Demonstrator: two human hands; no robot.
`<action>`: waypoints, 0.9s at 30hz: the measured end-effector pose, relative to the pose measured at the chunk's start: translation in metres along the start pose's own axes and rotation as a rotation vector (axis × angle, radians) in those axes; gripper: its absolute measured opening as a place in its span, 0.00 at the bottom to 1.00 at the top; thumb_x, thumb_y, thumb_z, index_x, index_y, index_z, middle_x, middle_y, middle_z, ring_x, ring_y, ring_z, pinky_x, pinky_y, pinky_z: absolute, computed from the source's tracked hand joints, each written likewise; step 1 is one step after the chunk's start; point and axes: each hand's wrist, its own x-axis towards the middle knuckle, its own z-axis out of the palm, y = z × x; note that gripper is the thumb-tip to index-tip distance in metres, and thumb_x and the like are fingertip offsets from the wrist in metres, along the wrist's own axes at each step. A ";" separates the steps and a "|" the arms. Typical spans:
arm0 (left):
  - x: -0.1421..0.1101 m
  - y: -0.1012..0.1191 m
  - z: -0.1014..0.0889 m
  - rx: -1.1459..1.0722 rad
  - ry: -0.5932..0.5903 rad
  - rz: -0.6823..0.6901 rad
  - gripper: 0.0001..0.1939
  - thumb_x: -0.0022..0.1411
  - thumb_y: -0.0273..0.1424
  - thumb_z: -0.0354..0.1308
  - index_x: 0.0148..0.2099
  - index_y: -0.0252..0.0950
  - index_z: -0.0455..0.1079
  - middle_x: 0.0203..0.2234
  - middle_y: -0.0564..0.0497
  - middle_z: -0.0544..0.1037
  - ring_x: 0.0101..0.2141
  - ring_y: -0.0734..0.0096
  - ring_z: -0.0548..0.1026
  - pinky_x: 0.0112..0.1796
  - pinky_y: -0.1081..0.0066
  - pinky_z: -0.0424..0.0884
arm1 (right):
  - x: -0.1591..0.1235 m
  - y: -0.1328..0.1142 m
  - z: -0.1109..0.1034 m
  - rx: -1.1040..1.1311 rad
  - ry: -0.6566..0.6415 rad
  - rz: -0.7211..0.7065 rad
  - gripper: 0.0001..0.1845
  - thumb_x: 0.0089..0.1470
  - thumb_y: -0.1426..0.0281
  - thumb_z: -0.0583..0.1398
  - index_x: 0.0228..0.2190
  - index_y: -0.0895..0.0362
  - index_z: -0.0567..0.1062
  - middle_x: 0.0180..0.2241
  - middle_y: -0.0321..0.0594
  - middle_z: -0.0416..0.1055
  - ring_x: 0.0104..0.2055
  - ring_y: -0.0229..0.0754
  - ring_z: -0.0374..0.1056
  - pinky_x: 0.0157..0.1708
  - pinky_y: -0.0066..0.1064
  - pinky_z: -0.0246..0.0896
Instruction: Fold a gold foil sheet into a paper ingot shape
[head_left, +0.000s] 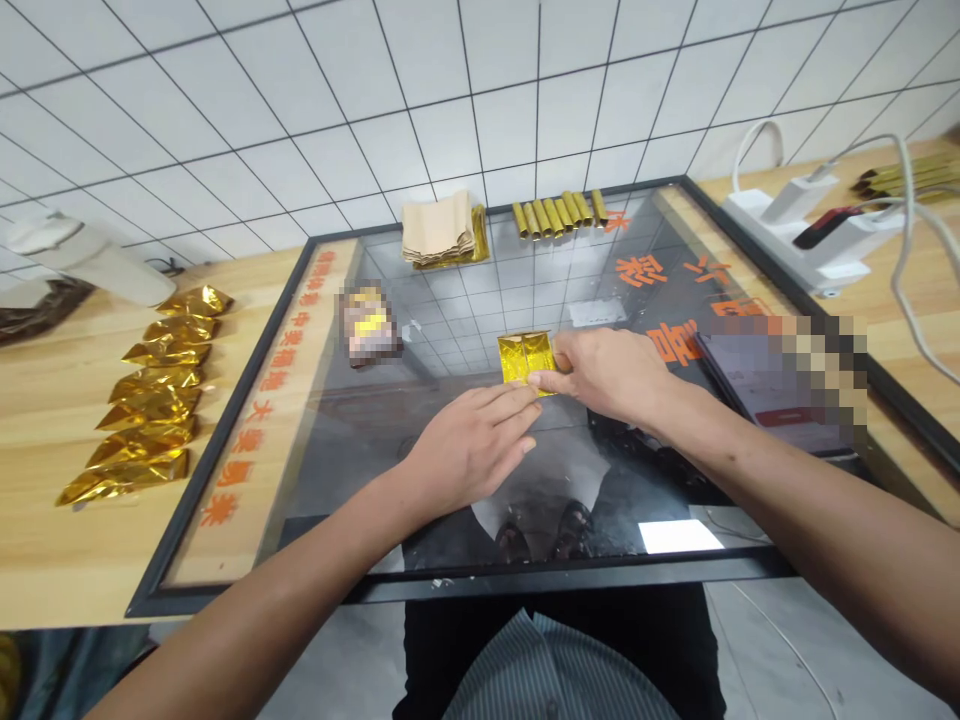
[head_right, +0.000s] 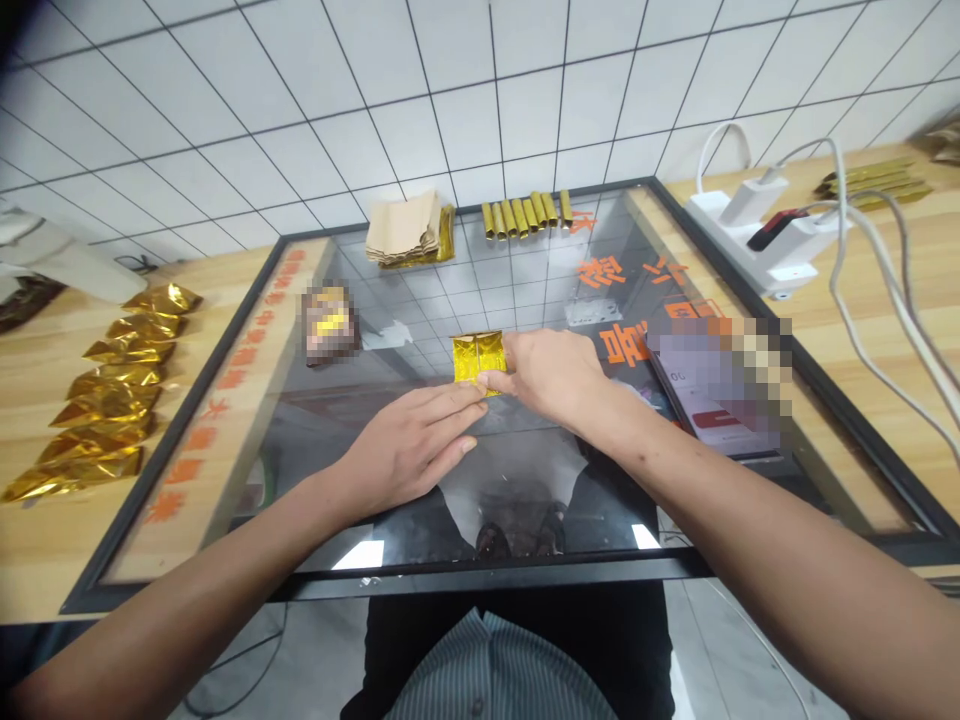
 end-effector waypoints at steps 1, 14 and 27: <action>-0.002 0.000 0.001 -0.003 -0.006 -0.010 0.23 0.84 0.36 0.45 0.66 0.30 0.73 0.66 0.39 0.77 0.66 0.56 0.75 0.64 0.54 0.74 | 0.000 0.001 0.000 0.004 0.001 0.001 0.25 0.65 0.42 0.59 0.39 0.50 0.76 0.36 0.45 0.82 0.36 0.54 0.76 0.30 0.37 0.52; -0.001 0.002 -0.002 0.032 -0.081 -0.020 0.22 0.84 0.35 0.42 0.68 0.35 0.69 0.70 0.45 0.72 0.69 0.58 0.70 0.67 0.55 0.67 | -0.003 0.018 -0.010 0.307 -0.017 -0.103 0.15 0.62 0.54 0.63 0.31 0.52 0.74 0.30 0.34 0.77 0.29 0.40 0.66 0.30 0.34 0.53; -0.002 0.003 0.003 0.034 -0.022 -0.006 0.21 0.84 0.35 0.41 0.65 0.35 0.71 0.68 0.45 0.74 0.67 0.56 0.71 0.65 0.54 0.69 | -0.002 0.021 -0.007 0.243 -0.052 -0.115 0.13 0.61 0.58 0.67 0.31 0.51 0.72 0.30 0.33 0.76 0.29 0.40 0.66 0.30 0.35 0.53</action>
